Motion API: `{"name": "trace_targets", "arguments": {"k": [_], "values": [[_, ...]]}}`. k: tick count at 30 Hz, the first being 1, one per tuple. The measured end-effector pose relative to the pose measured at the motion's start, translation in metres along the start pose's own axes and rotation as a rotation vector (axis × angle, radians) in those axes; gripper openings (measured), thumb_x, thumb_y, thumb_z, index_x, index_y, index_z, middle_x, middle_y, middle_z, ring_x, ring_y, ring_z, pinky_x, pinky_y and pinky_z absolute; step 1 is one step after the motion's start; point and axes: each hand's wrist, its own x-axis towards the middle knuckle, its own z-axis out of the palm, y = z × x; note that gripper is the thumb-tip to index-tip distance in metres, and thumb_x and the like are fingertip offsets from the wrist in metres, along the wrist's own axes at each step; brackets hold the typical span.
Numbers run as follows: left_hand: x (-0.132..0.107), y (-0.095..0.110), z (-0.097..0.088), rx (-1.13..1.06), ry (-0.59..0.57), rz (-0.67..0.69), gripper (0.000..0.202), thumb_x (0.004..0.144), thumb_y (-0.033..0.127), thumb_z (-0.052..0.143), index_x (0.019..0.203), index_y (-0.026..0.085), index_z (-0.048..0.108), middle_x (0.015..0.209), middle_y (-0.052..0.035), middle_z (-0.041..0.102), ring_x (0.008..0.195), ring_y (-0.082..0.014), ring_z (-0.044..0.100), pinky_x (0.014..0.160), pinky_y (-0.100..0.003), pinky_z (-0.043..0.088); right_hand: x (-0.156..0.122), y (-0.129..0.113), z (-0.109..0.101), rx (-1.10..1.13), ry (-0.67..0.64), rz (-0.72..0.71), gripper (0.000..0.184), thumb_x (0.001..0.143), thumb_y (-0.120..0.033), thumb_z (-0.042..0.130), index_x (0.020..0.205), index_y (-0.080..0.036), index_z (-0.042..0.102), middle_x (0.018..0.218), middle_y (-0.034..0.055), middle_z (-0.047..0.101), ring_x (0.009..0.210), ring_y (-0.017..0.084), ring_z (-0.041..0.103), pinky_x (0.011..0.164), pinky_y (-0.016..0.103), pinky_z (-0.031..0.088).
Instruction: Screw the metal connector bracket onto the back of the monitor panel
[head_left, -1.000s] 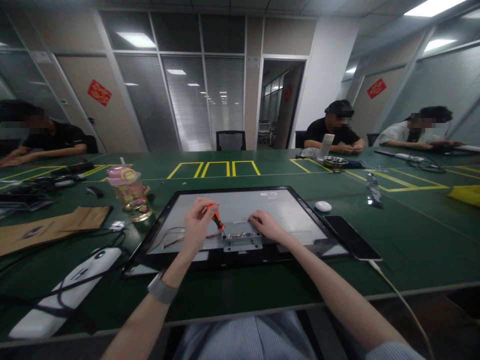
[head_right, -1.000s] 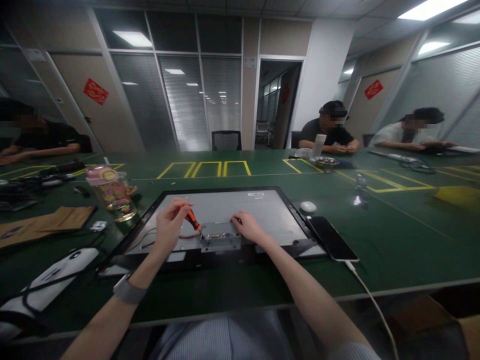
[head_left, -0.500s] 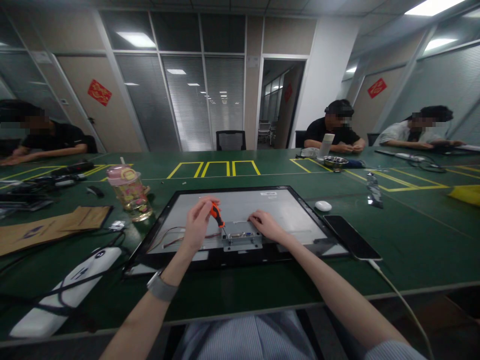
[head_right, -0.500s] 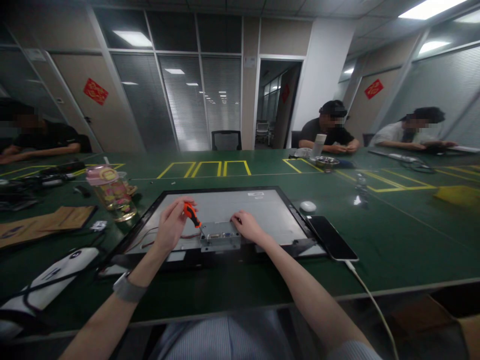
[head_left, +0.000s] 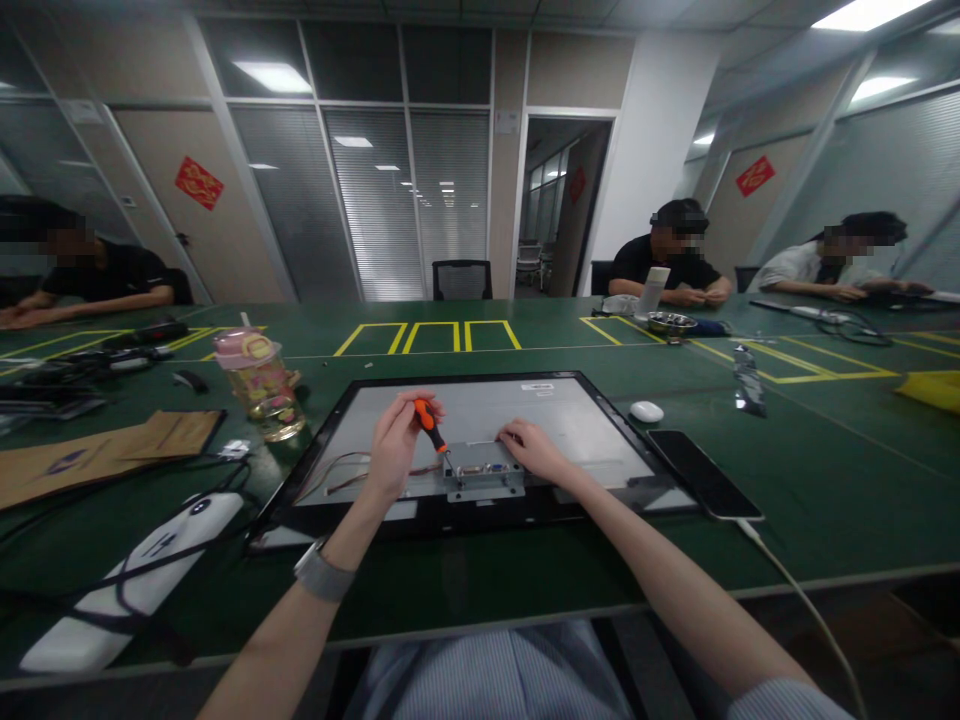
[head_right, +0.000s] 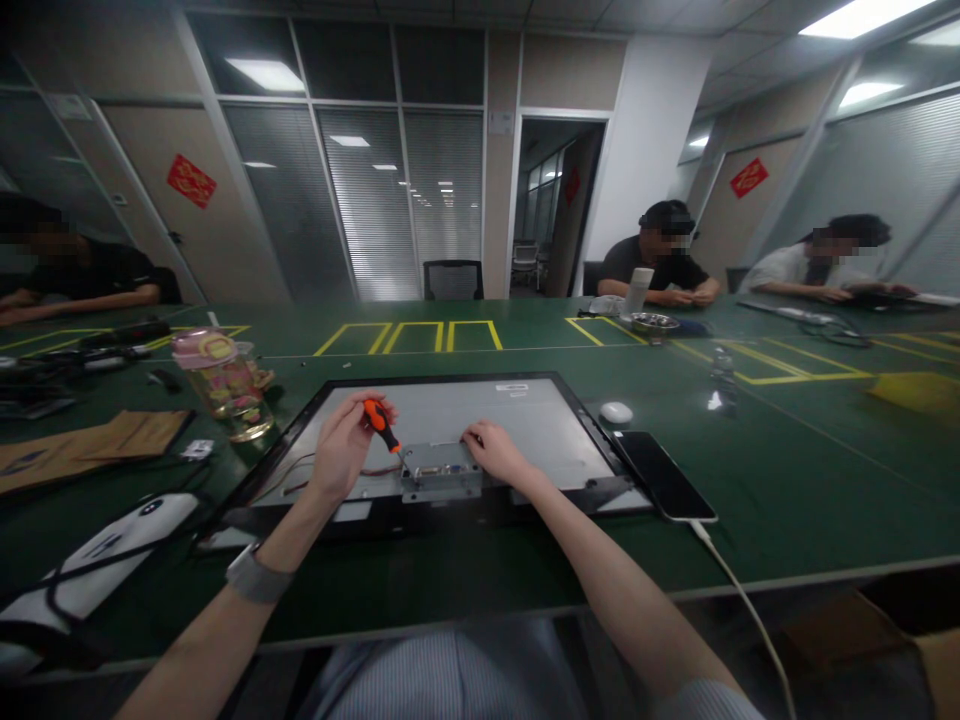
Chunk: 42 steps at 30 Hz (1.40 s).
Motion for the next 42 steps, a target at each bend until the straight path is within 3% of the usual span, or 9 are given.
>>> {"name": "trace_targets", "arguments": {"k": [8, 12, 17, 24, 32, 37, 42], "values": [[0.0, -0.006, -0.006, 0.273, 0.053, 0.152, 0.018, 0.077, 0.034, 0.066, 0.081, 0.017, 0.07, 0.083, -0.0023, 0.056, 0.073, -0.0112, 0.054, 0.065, -0.021, 0.044, 0.001, 0.002, 0.002, -0.008, -0.004, -0.005, 0.024, 0.09, -0.019, 0.045, 0.088, -0.015, 0.068, 0.083, 0.0071, 0.063, 0.078, 0.016, 0.058, 0.072, 0.025, 0.04], [0.0, -0.004, -0.006, 0.212, 0.014, 0.069, 0.022, 0.081, 0.036, 0.062, 0.091, 0.017, 0.069, 0.078, -0.0015, 0.058, 0.068, -0.0107, 0.054, 0.062, -0.021, 0.044, 0.001, 0.003, 0.002, -0.011, -0.003, -0.005, 0.025, 0.091, -0.02, 0.044, 0.09, -0.014, 0.068, 0.085, 0.0082, 0.064, 0.081, 0.017, 0.058, 0.074, 0.025, 0.041], [0.0, -0.001, -0.003, 0.029, -0.016, -0.017, 0.026, 0.08, 0.036, 0.061, 0.094, 0.015, 0.067, 0.081, -0.0052, 0.063, 0.076, -0.0158, 0.06, 0.072, -0.028, 0.048, 0.0, 0.001, 0.001, -0.016, -0.004, -0.007, 0.025, 0.091, -0.019, 0.044, 0.091, -0.014, 0.069, 0.086, 0.0089, 0.064, 0.08, 0.017, 0.058, 0.073, 0.025, 0.04], [0.004, -0.005, -0.007, 0.219, 0.073, 0.105, 0.019, 0.075, 0.035, 0.067, 0.079, 0.017, 0.07, 0.085, -0.0024, 0.058, 0.071, -0.0109, 0.053, 0.065, -0.021, 0.044, 0.001, 0.001, 0.0, -0.022, -0.014, -0.011, 0.024, 0.091, -0.019, 0.045, 0.09, -0.014, 0.069, 0.083, 0.008, 0.063, 0.078, 0.017, 0.057, 0.072, 0.025, 0.039], [0.005, -0.004, -0.01, 0.189, 0.056, 0.051, 0.023, 0.076, 0.032, 0.066, 0.094, 0.017, 0.067, 0.074, -0.0002, 0.061, 0.069, -0.0109, 0.058, 0.067, -0.022, 0.046, 0.0, -0.001, -0.002, -0.015, -0.014, -0.01, 0.025, 0.091, -0.019, 0.044, 0.091, -0.014, 0.069, 0.085, 0.0085, 0.063, 0.079, 0.017, 0.058, 0.072, 0.025, 0.04], [0.003, 0.0, -0.003, 0.067, -0.033, -0.015, 0.024, 0.078, 0.035, 0.064, 0.092, 0.015, 0.067, 0.085, -0.0071, 0.068, 0.083, -0.0183, 0.064, 0.078, -0.033, 0.052, 0.001, 0.001, -0.001, -0.024, -0.019, -0.008, 0.024, 0.091, -0.018, 0.045, 0.091, -0.014, 0.069, 0.085, 0.0085, 0.064, 0.079, 0.017, 0.058, 0.072, 0.025, 0.04], [-0.001, 0.004, 0.004, 0.019, -0.096, -0.037, 0.029, 0.08, 0.036, 0.062, 0.1, 0.016, 0.067, 0.116, -0.0119, 0.063, 0.102, -0.0241, 0.061, 0.085, -0.037, 0.052, 0.002, 0.002, 0.001, -0.029, -0.015, -0.009, 0.024, 0.091, -0.019, 0.045, 0.09, -0.014, 0.069, 0.084, 0.0081, 0.063, 0.078, 0.017, 0.058, 0.072, 0.025, 0.039]]}}
